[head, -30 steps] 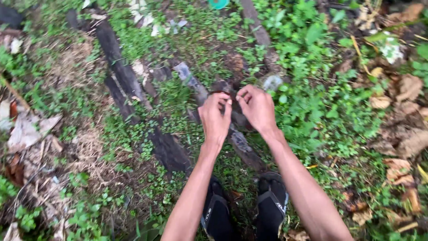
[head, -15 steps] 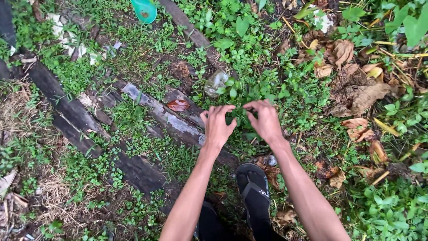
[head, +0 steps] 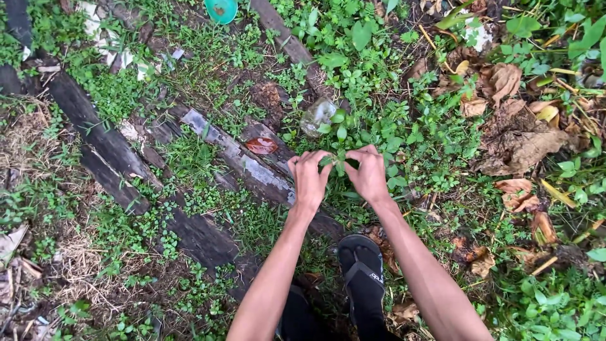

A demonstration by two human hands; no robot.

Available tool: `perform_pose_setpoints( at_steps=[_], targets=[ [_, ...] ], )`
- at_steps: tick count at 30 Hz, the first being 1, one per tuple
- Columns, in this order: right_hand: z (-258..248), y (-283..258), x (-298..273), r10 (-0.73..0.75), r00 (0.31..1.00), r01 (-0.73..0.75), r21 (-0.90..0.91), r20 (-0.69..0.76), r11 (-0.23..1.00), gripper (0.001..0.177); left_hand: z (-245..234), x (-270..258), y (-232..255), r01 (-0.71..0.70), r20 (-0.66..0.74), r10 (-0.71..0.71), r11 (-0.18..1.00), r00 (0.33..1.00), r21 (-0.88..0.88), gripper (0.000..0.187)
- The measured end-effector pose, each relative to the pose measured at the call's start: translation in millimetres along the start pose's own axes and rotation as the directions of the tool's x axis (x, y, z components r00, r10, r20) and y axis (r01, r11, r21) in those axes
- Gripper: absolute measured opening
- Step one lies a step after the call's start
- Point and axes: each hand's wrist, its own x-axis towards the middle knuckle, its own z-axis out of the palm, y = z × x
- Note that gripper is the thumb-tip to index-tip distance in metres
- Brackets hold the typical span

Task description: Picking and cleaning small green leaves from plants on the ground in an outdoor setting.

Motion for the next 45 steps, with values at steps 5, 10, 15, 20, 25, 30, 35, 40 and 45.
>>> perform_pose_setpoints(
  at_steps=[5,10,15,20,25,30,35,40,45],
  targets=[
    [15,6,-1,0.028,0.995,-0.038,0.107,0.1,0.994,0.022,8,-4,-15,0.043,-0.035,-0.043,0.999,0.998,0.0,0.021],
    [7,-8,-3,0.067,0.987,-0.081,0.095,0.147,0.992,0.019,12,-6,-16,0.023,-0.052,-0.024,1.0,0.998,-0.012,0.02],
    [0,-18,-4,0.061,0.986,-0.067,0.028,0.157,0.997,0.02,12,-8,-13,0.006,-0.053,-0.007,1.0,0.999,-0.013,0.022],
    [2,-22,-8,-0.098,0.994,0.087,0.162,0.056,0.983,0.028,14,-10,-16,0.014,-0.043,-0.016,0.999,0.999,-0.049,0.02],
    [10,-16,-7,0.045,0.983,-0.058,0.064,0.179,0.996,0.023,11,-9,-17,0.01,-0.057,-0.013,0.998,0.998,-0.057,0.019],
    [2,-34,-4,0.029,0.991,-0.042,0.094,0.129,0.995,0.019,5,-5,-12,0.029,-0.07,-0.035,0.997,0.997,-0.074,0.021],
    [-18,-56,17,0.033,0.995,-0.045,0.142,0.09,0.989,0.015,-15,20,17,0.037,-0.123,-0.052,0.992,0.991,-0.118,0.019],
    [-45,-102,41,-0.16,0.985,0.171,0.299,-0.061,0.939,0.014,-51,45,45,0.107,-0.161,-0.132,0.982,0.978,-0.154,0.017],
    [-25,-160,63,-0.095,0.995,0.089,0.312,0.006,0.946,0.009,-113,56,39,0.017,-0.321,-0.072,0.985,0.944,-0.172,0.019]
  ],
)
